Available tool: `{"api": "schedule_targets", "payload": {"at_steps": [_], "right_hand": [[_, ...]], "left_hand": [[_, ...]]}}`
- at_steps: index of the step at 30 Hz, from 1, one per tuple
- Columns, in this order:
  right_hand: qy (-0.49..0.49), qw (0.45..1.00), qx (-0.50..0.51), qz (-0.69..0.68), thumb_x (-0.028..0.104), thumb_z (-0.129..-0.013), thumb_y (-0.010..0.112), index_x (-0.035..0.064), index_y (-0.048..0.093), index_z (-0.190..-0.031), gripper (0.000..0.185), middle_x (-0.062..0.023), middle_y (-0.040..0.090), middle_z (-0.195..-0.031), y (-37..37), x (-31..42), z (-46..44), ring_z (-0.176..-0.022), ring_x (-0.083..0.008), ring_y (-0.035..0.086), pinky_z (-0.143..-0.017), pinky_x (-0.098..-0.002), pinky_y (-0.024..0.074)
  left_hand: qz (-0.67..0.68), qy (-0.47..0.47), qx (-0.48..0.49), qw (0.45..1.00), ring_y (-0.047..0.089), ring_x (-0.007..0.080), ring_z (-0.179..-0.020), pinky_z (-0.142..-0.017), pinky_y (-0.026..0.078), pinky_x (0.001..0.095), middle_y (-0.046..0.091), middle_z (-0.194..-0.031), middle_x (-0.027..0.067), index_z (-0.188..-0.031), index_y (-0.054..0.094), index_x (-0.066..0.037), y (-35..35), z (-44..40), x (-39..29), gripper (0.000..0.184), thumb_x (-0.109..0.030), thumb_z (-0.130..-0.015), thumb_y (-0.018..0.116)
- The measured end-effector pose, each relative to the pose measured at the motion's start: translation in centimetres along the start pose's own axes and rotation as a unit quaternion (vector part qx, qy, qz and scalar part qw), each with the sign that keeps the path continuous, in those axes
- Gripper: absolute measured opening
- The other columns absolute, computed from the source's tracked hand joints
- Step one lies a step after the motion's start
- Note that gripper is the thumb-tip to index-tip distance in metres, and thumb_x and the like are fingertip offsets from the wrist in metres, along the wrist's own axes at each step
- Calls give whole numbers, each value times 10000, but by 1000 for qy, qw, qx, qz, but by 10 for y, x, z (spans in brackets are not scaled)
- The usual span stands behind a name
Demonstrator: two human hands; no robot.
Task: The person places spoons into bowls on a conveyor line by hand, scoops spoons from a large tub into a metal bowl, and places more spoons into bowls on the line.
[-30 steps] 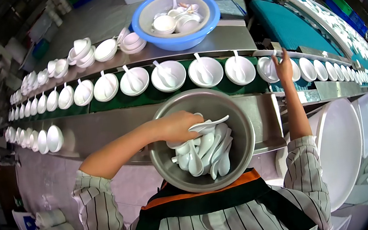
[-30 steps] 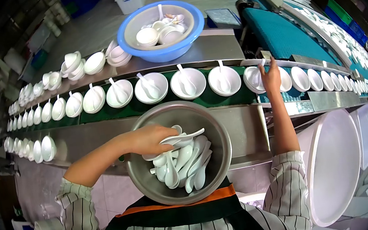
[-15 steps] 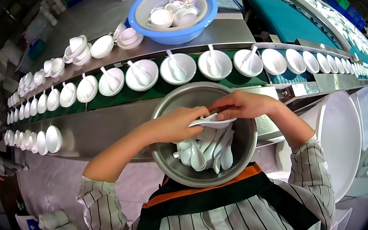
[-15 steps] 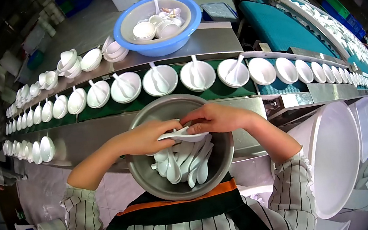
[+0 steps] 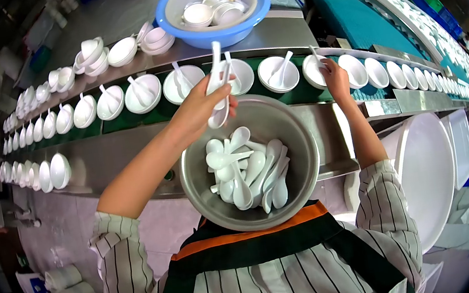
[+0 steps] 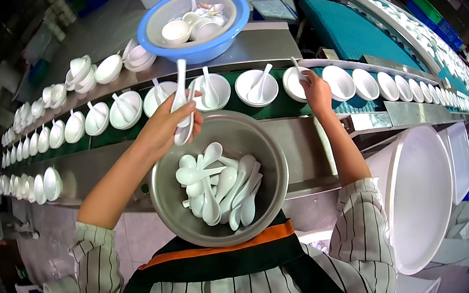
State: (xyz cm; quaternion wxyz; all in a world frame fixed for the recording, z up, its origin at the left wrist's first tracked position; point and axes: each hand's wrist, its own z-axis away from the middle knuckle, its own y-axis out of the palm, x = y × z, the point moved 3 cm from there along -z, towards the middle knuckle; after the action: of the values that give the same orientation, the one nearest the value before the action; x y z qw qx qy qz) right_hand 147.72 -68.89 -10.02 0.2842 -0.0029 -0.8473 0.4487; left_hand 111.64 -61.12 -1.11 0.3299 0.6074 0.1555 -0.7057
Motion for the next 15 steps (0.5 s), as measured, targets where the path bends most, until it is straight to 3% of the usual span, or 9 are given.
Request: {"api": "schedule_targets", "payload": {"at_steps": [3,5,7,9,11,13,15], "right_hand": [[-23,999,15,38,200,-785,671,36,605,-1070,334,-172,647,-990,7,10,10,-884,-323,632,-744,-378,505],[-61,993,10,-97,245,-805,673,27,595,-1114,386,-194,626,-1030,-4,54,13,-926,-303,626,-775,-362,501],[-24,929,140,-341,270,-857,639,-28,587,-1120,400,-115,638,-1013,-9,102,22,-931,-165,595,-820,-292,471],[24,832,279,-479,237,-866,630,-37,600,-1093,358,-71,635,-977,-14,143,39,-921,-132,568,-816,-266,458],[52,832,299,-464,198,-860,631,-17,615,-1076,305,-54,635,-898,-16,165,47,-803,-114,583,-696,-246,479],[109,795,292,-521,159,-846,641,5,628,-1054,260,-26,622,-794,-17,177,48,-574,-84,542,-471,-212,431],[129,779,295,-538,147,-848,635,15,632,-1056,246,-32,638,-828,-19,180,50,-643,-93,567,-561,-224,463]], "left_hand": [[36,17,11,999,577,113,-675,-544,470,248,575,-800,44,-1246,451,-79,9,-10,-2,348,-179,-920,519],[42,32,12,999,577,114,-664,-566,476,238,577,-801,49,-1223,456,-58,16,-23,7,358,-134,-886,549],[43,23,26,998,581,122,-673,-596,485,243,581,-808,54,-1178,471,-20,33,-27,7,351,-100,-851,570],[40,28,56,997,591,129,-700,-606,485,252,595,-821,61,-1130,493,8,49,-37,17,328,-89,-827,573],[-21,48,62,997,598,130,-731,-634,482,260,609,-830,69,-1078,523,15,62,-35,13,293,-70,-802,572],[-66,73,77,992,598,124,-743,-669,472,259,616,-826,71,-1050,542,6,64,-34,13,271,-63,-789,565],[-58,46,92,993,594,121,-762,-698,466,262,613,-815,62,-1005,549,1,63,-31,14,232,-103,-803,592]]}}
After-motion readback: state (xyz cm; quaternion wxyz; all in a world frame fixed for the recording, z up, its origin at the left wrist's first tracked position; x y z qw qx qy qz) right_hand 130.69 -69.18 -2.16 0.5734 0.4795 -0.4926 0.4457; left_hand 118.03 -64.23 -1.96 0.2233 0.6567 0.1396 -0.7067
